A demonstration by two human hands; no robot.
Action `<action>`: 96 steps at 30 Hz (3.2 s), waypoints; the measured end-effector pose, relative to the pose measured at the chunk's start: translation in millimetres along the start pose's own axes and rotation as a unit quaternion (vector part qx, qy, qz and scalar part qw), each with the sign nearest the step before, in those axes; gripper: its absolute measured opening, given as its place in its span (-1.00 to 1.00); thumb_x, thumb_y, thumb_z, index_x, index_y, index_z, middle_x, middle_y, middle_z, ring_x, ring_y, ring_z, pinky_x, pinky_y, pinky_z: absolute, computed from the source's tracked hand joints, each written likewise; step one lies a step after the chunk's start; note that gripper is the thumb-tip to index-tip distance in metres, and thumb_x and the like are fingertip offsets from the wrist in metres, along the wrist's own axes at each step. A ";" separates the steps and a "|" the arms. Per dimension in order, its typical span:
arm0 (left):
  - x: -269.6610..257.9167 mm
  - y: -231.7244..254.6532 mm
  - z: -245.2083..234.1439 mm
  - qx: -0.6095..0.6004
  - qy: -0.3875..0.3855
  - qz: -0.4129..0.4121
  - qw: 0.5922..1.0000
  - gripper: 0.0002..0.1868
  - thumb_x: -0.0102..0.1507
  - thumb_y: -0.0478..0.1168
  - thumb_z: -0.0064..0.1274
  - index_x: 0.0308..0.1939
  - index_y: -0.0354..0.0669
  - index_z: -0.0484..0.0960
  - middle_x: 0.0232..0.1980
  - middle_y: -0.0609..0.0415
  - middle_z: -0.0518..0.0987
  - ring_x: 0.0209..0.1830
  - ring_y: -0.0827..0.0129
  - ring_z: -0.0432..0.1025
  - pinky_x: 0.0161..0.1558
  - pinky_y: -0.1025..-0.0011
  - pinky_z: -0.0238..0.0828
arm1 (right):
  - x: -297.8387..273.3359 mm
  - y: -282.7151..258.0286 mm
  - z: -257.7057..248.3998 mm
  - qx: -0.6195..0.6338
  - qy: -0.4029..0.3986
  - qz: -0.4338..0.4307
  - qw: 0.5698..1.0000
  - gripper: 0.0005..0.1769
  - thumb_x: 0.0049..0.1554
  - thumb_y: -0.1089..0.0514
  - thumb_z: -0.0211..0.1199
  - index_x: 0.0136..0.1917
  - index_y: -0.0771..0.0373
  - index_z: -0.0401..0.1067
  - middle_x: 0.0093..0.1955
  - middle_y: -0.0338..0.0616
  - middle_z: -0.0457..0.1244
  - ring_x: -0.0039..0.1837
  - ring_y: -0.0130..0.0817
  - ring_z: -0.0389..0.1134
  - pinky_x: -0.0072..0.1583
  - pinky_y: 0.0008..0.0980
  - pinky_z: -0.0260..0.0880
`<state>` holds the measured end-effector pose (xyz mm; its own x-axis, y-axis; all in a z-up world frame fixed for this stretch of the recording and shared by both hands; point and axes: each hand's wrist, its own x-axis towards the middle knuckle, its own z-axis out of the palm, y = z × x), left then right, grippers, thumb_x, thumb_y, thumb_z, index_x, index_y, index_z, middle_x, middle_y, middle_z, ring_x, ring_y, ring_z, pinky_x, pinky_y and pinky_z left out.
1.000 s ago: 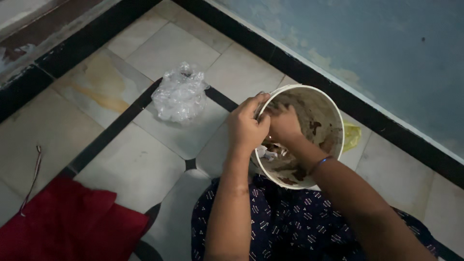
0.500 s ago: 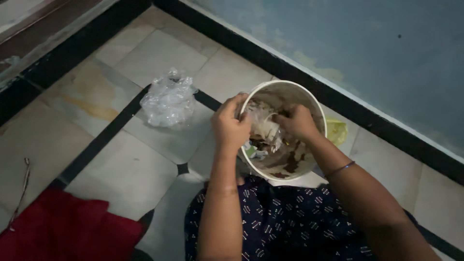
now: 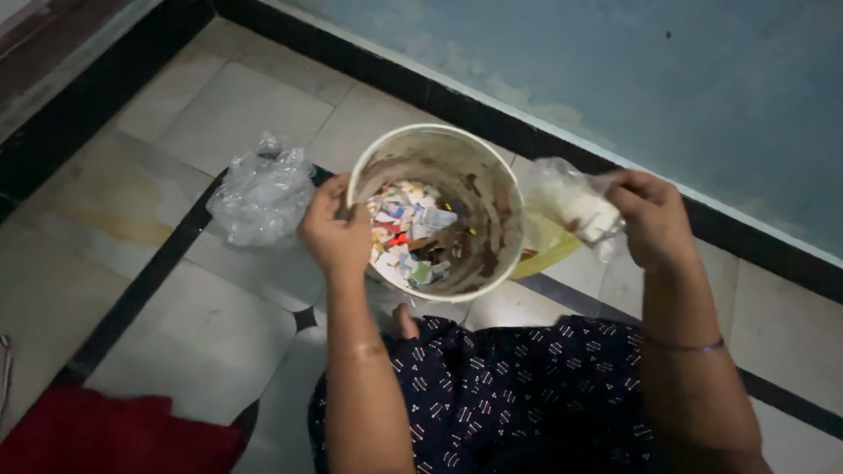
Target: The person sits on the floor and transfers trash from a white bucket into a yellow plastic bag. They handle various items including paper, plastic wrappers, and a red plastic tool, placing them into the bag one by one.
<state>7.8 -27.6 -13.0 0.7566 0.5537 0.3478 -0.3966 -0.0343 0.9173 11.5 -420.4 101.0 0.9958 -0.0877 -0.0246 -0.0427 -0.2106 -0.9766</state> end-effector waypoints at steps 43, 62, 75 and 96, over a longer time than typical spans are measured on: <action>-1.1 22.3 -1.6 0.108 -0.013 0.011 0.994 -0.60 0.06 -0.55 0.11 -0.03 -0.32 0.70 -0.04 -0.06 0.73 -0.03 0.32 0.64 0.08 0.42 0.54 | 19.3 164.7 61.5 -0.370 0.120 -0.123 0.913 -0.70 0.14 0.34 0.24 0.14 0.23 0.58 0.02 0.05 0.44 -0.02 -0.15 0.47 0.08 -0.23 0.44; -16.3 65.1 3.8 0.111 -0.061 0.147 0.981 -0.71 0.05 -0.42 0.07 -0.16 -0.21 0.71 -0.10 -0.08 0.73 -0.06 0.12 0.67 0.00 0.31 0.61 | 10.3 80.9 210.9 -0.694 -0.323 -0.124 0.631 -0.76 0.11 0.05 0.22 0.02 0.06 0.60 -0.05 -0.05 0.44 0.02 -0.10 0.51 0.02 -0.11 0.53; -14.1 50.4 5.4 0.137 -0.039 0.142 0.980 -0.68 0.02 -0.42 0.10 -0.14 -0.22 0.72 -0.09 -0.10 0.72 -0.05 0.10 0.66 0.05 0.28 0.60 | -5.8 31.4 165.0 -0.610 -0.168 -0.100 0.768 -0.66 0.14 -0.18 0.26 -0.08 0.09 0.63 -0.22 0.06 0.40 -0.15 0.07 0.45 -0.04 0.01 0.47; -7.7 5.2 -1.2 0.089 0.032 0.067 0.993 -0.68 0.07 -0.50 0.09 -0.09 -0.43 0.68 -0.08 -0.08 0.72 -0.10 0.32 0.64 0.02 0.38 0.59 | -33.6 -40.8 87.6 -0.302 0.012 -0.302 0.904 -0.91 0.23 0.27 0.34 0.04 0.26 0.58 -0.03 -0.07 0.43 -0.07 -0.35 0.48 -0.07 -0.43 0.47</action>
<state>-0.7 -31.0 -11.1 0.6667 0.5859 0.4606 -0.3879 -0.2549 0.8858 -13.2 -323.6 123.0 0.8504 0.2012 0.4862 0.4651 -0.7195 -0.5157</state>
